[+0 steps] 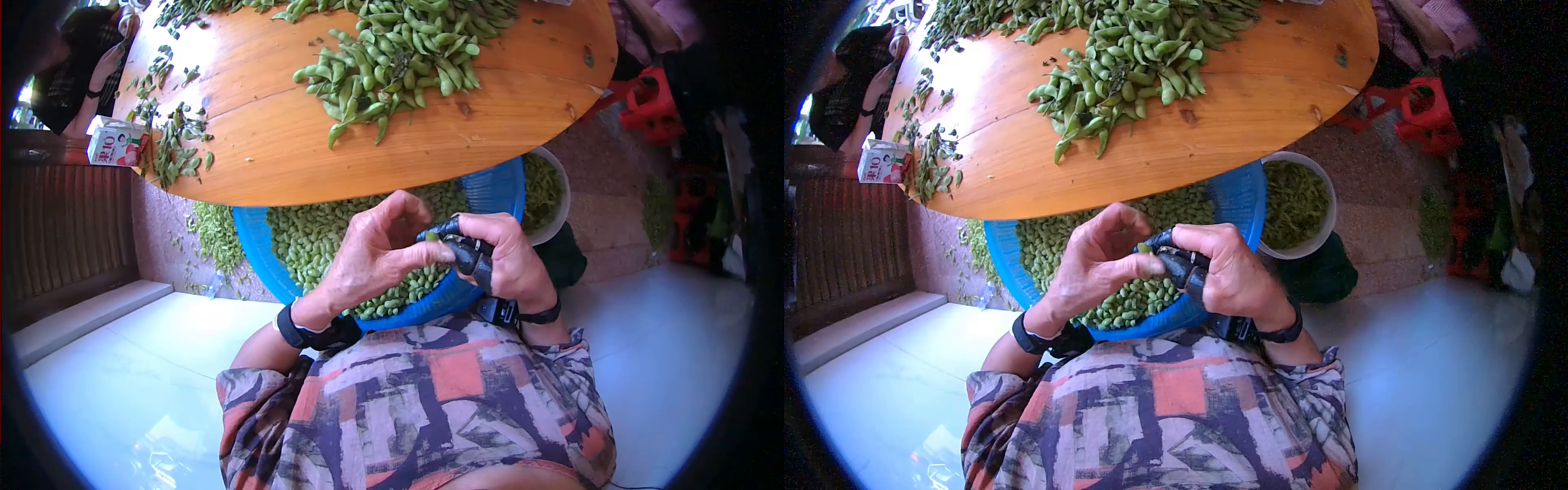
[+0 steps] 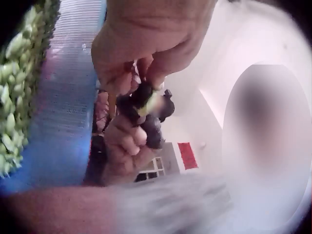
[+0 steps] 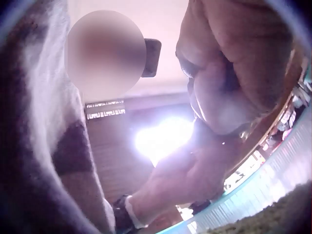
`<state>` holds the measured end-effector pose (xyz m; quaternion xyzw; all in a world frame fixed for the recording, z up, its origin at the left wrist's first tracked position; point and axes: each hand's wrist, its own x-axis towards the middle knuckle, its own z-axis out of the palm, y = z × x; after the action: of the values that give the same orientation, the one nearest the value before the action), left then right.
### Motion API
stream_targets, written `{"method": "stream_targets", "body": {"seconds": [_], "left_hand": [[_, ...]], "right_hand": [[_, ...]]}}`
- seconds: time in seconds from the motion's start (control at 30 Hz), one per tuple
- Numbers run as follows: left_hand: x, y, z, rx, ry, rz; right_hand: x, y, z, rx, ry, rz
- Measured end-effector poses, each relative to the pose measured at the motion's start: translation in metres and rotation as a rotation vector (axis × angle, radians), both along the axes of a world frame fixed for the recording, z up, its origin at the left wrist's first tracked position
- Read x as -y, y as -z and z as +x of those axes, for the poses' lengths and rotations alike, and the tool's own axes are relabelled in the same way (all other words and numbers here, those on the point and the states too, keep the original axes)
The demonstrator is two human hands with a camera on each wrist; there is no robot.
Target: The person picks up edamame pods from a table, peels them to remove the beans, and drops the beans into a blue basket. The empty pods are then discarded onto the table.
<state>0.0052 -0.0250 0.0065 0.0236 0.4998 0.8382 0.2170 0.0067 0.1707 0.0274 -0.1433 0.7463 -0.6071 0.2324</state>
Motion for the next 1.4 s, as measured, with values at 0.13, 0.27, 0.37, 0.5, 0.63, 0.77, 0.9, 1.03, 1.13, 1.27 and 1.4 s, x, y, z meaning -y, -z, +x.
{"method": "stream_targets", "body": {"seconds": [0.13,0.27,0.37,0.5,0.63,0.77,0.9,1.03,1.13,1.27,1.4], "left_hand": [[0.013,-0.008,-0.005,-0.355,0.128,-0.635],[0.018,-0.013,-0.006,-0.329,0.201,-0.685],[0.013,-0.006,-0.001,-0.150,0.159,-0.552],[-0.006,0.000,0.008,0.047,-0.034,-0.262],[-0.011,0.007,0.010,-0.038,-0.068,-0.304],[-0.021,0.023,0.018,0.110,-0.191,-0.033],[-0.012,0.027,0.018,0.016,-0.094,-0.139],[-0.023,0.025,0.014,0.419,-0.105,0.414],[-0.022,0.021,0.016,0.402,-0.106,0.437],[-0.024,0.016,0.015,0.218,-0.084,0.053],[-0.018,0.022,0.013,0.267,-0.079,0.166]], "right_hand": [[0.003,0.002,0.002,-0.211,0.043,0.088],[0.007,0.004,0.004,-0.374,0.076,0.208],[0.017,0.006,0.015,-0.447,0.153,0.277],[0.030,0.013,0.029,-0.587,0.254,0.391],[0.034,0.017,0.035,-0.680,0.242,0.454],[0.036,0.029,0.037,-0.719,0.279,0.450],[0.036,0.031,0.035,-0.764,0.408,0.378],[0.037,0.027,0.032,-0.732,0.478,0.375],[0.030,0.024,0.030,-0.695,0.508,0.382],[0.032,0.023,0.033,-0.679,0.507,0.360],[0.028,0.024,0.029,-0.730,0.482,0.350]]}}
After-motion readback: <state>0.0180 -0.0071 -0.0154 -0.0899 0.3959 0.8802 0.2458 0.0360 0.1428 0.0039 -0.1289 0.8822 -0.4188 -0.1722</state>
